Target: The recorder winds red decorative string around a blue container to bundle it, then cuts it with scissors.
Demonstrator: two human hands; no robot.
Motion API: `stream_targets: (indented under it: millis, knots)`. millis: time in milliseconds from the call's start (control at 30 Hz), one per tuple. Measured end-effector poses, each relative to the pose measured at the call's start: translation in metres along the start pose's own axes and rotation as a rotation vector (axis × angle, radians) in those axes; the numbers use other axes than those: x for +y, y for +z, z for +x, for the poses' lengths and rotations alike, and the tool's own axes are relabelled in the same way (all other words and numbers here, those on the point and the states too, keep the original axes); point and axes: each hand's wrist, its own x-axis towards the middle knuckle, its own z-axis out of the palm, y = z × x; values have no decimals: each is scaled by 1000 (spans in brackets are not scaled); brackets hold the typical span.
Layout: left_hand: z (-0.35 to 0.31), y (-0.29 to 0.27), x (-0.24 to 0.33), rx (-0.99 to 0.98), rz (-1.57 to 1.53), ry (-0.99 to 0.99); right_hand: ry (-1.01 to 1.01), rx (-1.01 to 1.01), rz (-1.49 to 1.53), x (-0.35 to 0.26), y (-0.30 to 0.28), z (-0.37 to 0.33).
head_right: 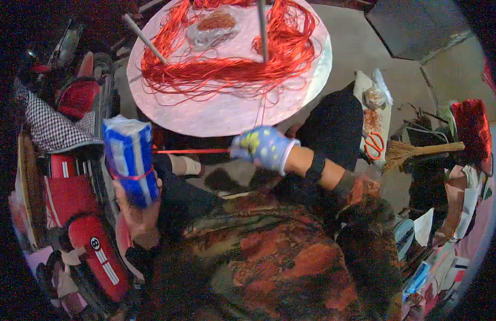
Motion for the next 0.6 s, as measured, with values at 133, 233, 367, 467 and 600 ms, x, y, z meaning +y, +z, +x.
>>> stream_targets:
  millis: [133,233,367,467,600]
  knots:
    - [20,-2,-10,215,949,212,-143,-284,-118,-64,-22,8]
    - [19,28,-11,-187,1497,32,-236,-312,-77,-79,-38,26]
    - [22,28,-4,-546,1344,-381,-121,-333,220,-71,-44,57]
    - [30,24,14,-702,1049,-250,-54,-42,283,-23,-40,51]
    - [7,-22,10,-300,210,-65,147,9,270,2,-41,32]
